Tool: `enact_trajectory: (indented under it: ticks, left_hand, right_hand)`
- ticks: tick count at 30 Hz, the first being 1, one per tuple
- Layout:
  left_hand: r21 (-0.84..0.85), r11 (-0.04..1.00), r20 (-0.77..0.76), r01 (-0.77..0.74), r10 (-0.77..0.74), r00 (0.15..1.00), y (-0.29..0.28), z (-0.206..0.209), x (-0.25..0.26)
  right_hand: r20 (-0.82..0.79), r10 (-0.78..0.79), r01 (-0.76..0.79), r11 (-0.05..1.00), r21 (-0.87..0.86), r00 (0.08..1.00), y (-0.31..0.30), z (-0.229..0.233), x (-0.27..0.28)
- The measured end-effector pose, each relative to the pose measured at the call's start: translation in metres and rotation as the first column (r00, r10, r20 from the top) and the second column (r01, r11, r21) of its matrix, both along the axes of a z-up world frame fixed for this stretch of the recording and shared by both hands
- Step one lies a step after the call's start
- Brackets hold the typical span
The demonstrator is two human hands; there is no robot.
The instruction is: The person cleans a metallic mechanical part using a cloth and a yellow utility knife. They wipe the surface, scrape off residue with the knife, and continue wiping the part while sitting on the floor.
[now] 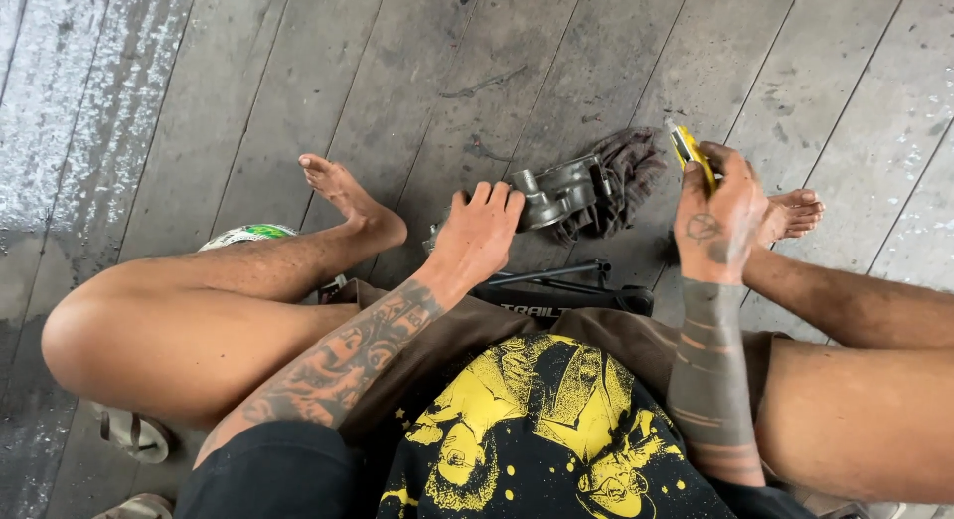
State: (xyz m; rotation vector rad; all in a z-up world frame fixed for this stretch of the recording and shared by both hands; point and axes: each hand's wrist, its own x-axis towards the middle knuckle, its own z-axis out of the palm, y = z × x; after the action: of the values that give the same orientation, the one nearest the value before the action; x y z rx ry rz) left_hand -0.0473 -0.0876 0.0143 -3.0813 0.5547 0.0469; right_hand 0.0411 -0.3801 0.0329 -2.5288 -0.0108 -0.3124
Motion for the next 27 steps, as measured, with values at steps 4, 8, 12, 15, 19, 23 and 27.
enact_trajectory:
  ticks: [4,8,12,15,19,23,27]
  left_hand:
    - [-0.001,1.0,-0.021,-0.012,0.012,1.0,0.008,0.003,0.005]
    - [-0.019,0.999,-0.016,-0.032,0.032,0.999,0.013,0.008,0.009]
    - [-0.01,0.999,-0.019,-0.031,0.031,0.999,0.013,0.009,0.007]
    - [-0.021,1.0,-0.039,-0.005,0.005,0.999,0.013,-0.001,0.006]
    - [-0.027,1.0,-0.03,-0.004,0.003,1.0,0.014,-0.002,0.007]
    - [-0.036,0.999,-0.038,-0.002,0.001,0.999,0.021,-0.005,0.007]
    - [0.001,0.999,-0.044,0.047,-0.047,0.998,0.04,0.012,0.013]
  right_hand:
    - [-0.383,-0.003,0.018,0.999,0.035,0.924,0.004,0.02,-0.004]
    - [-0.591,0.012,-0.062,0.996,-0.063,0.806,0.025,0.034,-0.011]
    - [-0.532,0.101,-0.123,0.992,-0.007,0.841,0.042,0.026,-0.02]
    - [-0.429,0.19,-0.243,0.967,-0.072,0.883,0.043,-0.002,-0.02]
    - [-0.279,0.096,-0.143,0.978,-0.153,0.955,0.052,-0.011,-0.02]
    - [-0.201,-0.019,-0.019,0.983,-0.185,0.979,0.017,0.023,0.003]
    - [-0.383,-0.016,0.029,0.999,0.027,0.924,-0.016,-0.001,0.013]
